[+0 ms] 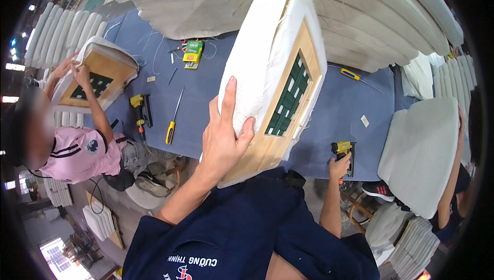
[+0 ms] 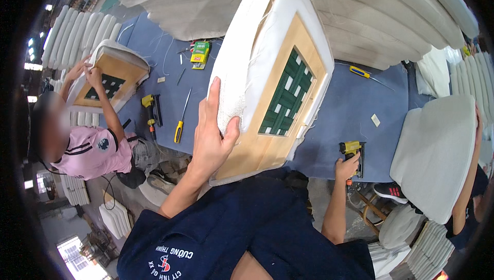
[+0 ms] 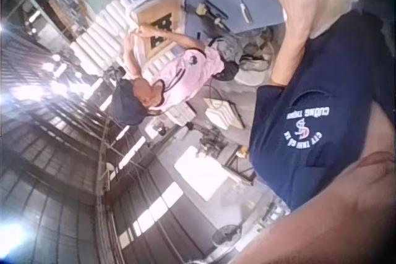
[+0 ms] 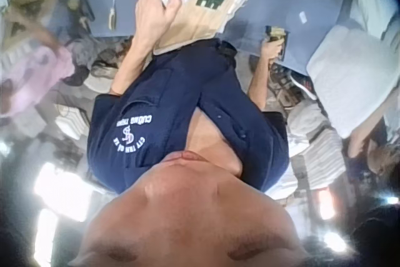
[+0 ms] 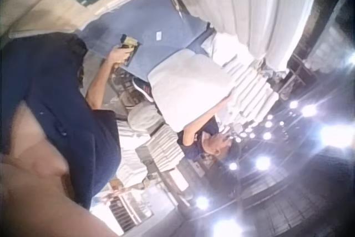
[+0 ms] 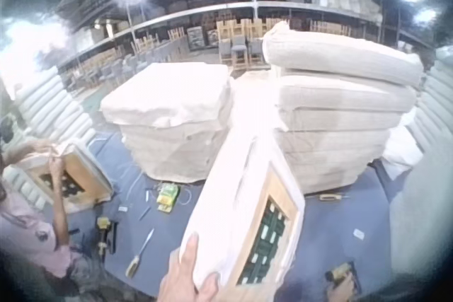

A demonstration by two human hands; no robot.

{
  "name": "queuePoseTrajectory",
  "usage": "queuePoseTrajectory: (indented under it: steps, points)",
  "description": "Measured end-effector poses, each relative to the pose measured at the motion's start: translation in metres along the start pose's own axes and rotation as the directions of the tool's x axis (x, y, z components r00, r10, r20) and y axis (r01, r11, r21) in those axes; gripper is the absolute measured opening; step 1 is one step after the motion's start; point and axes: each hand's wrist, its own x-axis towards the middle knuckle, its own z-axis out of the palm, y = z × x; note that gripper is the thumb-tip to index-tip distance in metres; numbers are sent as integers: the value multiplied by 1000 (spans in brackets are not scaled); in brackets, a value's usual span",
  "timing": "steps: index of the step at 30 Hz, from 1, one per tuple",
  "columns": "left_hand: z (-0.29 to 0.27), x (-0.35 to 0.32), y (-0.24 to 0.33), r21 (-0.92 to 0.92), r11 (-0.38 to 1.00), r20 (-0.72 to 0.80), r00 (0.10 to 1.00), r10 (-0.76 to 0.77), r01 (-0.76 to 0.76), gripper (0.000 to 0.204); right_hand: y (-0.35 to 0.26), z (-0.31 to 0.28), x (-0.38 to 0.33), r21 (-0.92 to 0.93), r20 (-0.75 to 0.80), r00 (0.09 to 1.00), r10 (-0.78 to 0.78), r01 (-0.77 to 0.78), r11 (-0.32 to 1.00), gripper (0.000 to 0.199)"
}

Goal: The person wraps white foam cushions in white fabric using a staple gun. They pull the fabric taut over the foam and secure it with staples, then place the finished items into a stack. The process is repeated for multiple cushions in a workshop setting.

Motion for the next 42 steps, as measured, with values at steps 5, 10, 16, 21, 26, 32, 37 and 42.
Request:
queuePoseTrajectory:
  steps: [5,10,16,21,26,32,37,42]
  points:
    - [3,-1,2,30,997,2,998,67,-67,95,-6,-52,33,374,374,927,-40,-111,921,83]
    - [6,-9,5,26,1000,16,1000,9,-10,98,-136,-235,-62,865,457,752,-476,-251,434,23]
    - [10,-10,5,107,987,8,992,123,-123,102,-218,-296,-116,898,178,444,-878,292,330,37]
    - [6,-11,3,85,992,19,996,90,-91,110,-250,-305,-114,863,504,364,-783,-193,466,38]
    - [6,-11,0,58,994,18,996,90,-91,114,-255,-304,-115,894,447,317,-836,-136,427,38]
    - [0,-7,0,79,994,62,995,72,-77,113,-260,-287,-112,947,307,374,-875,-25,321,36]
    - [-29,13,-18,-184,972,221,957,189,-149,105,-217,-250,-97,891,453,496,-741,-281,357,41]
    - [-43,141,-31,-414,891,337,941,-39,185,102,-107,-112,-35,555,58,831,-553,434,710,67]
